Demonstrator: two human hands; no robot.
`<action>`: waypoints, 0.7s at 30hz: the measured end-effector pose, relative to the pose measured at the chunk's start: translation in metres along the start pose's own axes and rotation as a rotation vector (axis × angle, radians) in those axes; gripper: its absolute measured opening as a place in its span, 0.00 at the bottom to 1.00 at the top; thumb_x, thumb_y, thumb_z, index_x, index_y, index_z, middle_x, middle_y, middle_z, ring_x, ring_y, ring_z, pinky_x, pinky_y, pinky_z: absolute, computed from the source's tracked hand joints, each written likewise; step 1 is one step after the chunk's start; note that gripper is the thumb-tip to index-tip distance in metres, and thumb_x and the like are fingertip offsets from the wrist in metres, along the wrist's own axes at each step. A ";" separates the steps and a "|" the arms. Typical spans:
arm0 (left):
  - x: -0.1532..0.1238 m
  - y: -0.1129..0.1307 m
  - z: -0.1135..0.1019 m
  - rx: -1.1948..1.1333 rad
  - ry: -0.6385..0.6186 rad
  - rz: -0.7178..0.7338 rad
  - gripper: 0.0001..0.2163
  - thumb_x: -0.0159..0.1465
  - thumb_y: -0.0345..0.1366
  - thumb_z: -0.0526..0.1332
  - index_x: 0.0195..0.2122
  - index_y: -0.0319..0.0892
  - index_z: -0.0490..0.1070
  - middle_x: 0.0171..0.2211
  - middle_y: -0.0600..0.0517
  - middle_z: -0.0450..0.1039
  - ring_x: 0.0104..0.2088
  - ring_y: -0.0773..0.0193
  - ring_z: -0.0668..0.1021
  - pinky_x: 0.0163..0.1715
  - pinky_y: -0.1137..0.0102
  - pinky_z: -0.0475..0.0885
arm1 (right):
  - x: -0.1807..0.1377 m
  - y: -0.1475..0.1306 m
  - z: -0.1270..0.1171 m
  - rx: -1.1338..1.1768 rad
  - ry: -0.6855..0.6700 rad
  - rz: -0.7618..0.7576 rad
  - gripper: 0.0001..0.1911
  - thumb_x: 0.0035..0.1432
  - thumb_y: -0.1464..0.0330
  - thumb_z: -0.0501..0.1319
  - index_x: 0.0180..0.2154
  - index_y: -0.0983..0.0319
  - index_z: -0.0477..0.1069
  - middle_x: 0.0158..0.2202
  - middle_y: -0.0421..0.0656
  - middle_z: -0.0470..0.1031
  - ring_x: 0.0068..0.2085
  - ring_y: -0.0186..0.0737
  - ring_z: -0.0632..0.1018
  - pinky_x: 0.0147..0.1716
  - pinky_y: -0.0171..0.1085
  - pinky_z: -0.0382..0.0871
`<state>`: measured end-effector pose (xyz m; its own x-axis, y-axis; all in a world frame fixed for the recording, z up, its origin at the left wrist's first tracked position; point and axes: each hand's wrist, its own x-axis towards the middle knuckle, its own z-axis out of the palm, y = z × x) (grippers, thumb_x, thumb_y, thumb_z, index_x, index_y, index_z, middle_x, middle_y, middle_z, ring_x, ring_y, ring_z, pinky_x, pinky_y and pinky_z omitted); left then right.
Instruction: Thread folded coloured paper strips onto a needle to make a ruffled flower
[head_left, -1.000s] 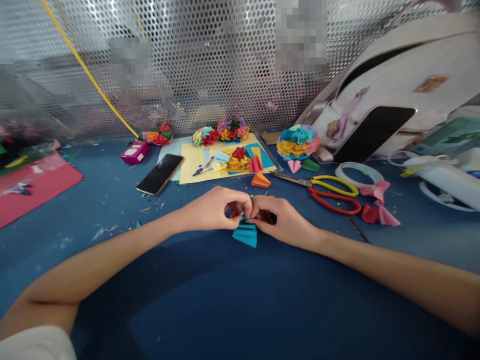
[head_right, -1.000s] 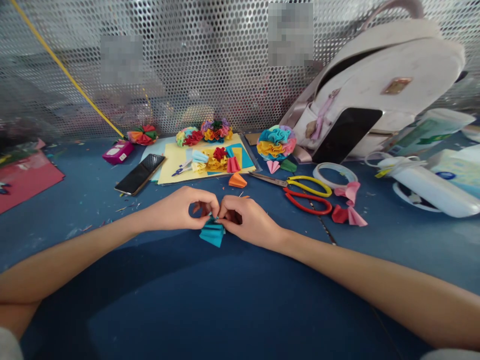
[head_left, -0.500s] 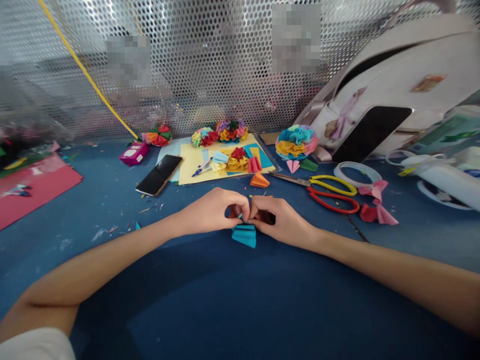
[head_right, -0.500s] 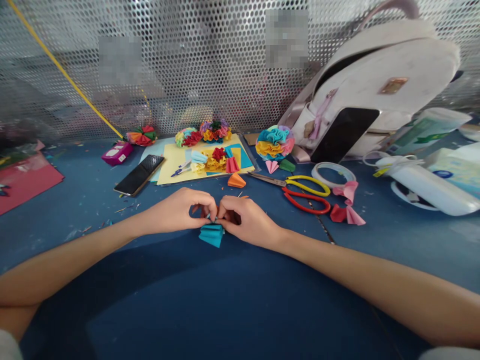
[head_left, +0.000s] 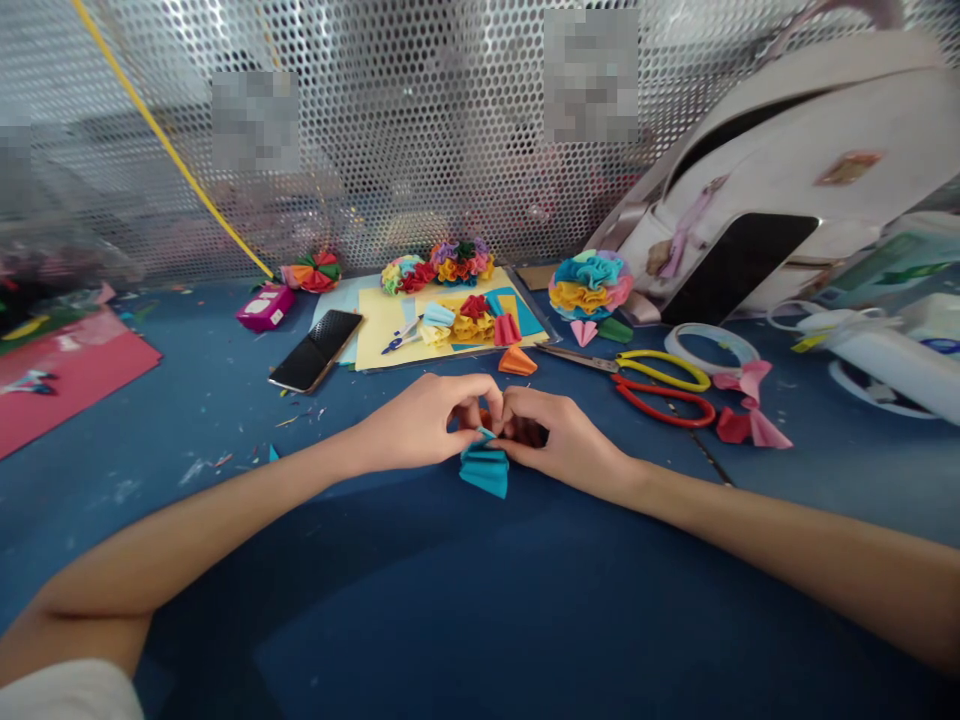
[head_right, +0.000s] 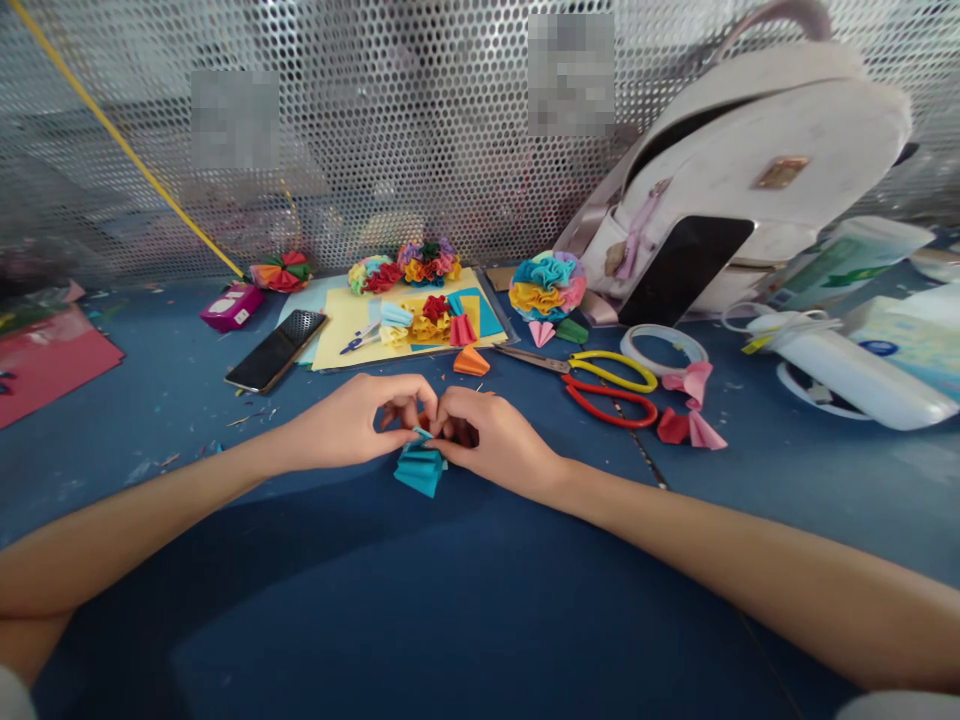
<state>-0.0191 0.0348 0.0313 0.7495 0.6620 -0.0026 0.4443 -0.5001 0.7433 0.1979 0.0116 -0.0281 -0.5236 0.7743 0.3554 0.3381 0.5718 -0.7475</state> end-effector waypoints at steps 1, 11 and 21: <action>0.000 0.000 0.000 -0.014 0.002 -0.002 0.10 0.59 0.23 0.62 0.40 0.43 0.71 0.29 0.57 0.75 0.29 0.69 0.74 0.31 0.73 0.65 | 0.000 -0.001 0.000 -0.012 0.019 -0.007 0.10 0.61 0.69 0.67 0.30 0.60 0.67 0.28 0.36 0.69 0.26 0.30 0.69 0.26 0.30 0.64; 0.000 0.002 -0.003 -0.041 -0.029 -0.051 0.09 0.59 0.24 0.64 0.39 0.42 0.70 0.30 0.57 0.78 0.29 0.69 0.75 0.32 0.73 0.65 | -0.004 -0.003 0.001 -0.108 0.133 -0.075 0.10 0.62 0.66 0.69 0.32 0.59 0.69 0.31 0.38 0.69 0.29 0.32 0.70 0.28 0.32 0.64; 0.000 -0.001 -0.002 -0.173 -0.015 -0.112 0.09 0.59 0.27 0.66 0.40 0.42 0.70 0.29 0.55 0.80 0.31 0.65 0.80 0.35 0.71 0.70 | -0.007 -0.002 0.004 -0.118 0.165 -0.139 0.04 0.65 0.65 0.66 0.37 0.57 0.75 0.35 0.40 0.75 0.31 0.34 0.74 0.32 0.35 0.70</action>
<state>-0.0201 0.0364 0.0321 0.7081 0.6988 -0.1009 0.4355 -0.3198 0.8415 0.1977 0.0040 -0.0308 -0.4401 0.7144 0.5440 0.3658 0.6959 -0.6179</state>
